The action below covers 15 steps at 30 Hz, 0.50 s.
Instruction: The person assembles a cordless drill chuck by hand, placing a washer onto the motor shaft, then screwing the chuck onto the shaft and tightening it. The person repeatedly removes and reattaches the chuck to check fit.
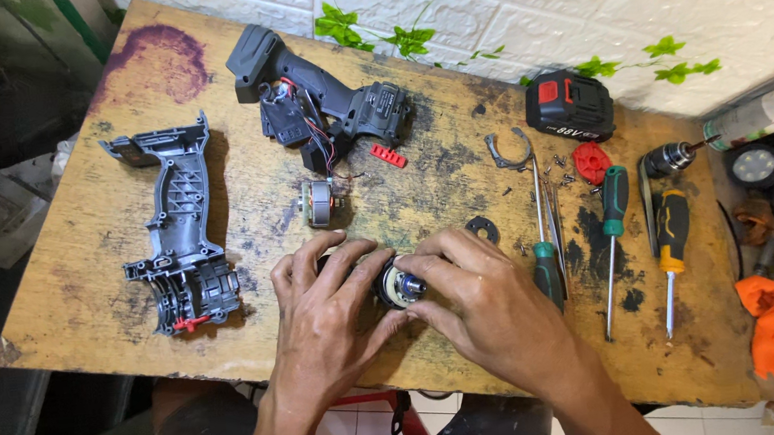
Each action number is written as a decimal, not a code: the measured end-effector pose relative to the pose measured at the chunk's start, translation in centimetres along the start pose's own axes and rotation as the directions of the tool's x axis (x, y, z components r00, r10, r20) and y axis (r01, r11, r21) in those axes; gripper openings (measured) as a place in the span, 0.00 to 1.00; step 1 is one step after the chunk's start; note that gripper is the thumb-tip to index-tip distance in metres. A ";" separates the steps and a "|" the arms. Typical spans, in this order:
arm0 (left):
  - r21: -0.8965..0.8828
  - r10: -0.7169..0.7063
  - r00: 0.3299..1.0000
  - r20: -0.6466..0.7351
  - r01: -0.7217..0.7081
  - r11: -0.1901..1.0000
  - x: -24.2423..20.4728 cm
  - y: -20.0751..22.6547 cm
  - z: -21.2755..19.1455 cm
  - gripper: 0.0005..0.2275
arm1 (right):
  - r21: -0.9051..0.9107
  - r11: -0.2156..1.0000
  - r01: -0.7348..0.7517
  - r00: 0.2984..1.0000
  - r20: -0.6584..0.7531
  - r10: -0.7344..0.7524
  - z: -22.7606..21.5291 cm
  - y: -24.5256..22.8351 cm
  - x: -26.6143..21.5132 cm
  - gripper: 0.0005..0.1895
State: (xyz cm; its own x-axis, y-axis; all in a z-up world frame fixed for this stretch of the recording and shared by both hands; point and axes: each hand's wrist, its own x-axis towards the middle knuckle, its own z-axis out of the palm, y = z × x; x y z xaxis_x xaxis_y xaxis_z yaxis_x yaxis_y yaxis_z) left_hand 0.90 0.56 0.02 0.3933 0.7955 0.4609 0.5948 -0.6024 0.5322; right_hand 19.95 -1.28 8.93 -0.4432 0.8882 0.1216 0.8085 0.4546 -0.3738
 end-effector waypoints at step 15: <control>0.025 0.035 0.999 -0.037 -0.035 0.999 -0.2 0.0 0.2 0.23 | 0.011 1.000 -0.015 1.000 0.012 0.015 0.7 -0.6 -0.6 0.18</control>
State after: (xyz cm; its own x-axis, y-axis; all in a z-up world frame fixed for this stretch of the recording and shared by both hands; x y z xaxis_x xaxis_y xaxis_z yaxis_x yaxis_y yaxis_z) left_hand 0.95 0.47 -0.22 0.3876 0.7707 0.5057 0.5984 -0.6277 0.4979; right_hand 19.44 -2.13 8.46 -0.4360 0.8938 0.1049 0.8105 0.4407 -0.3858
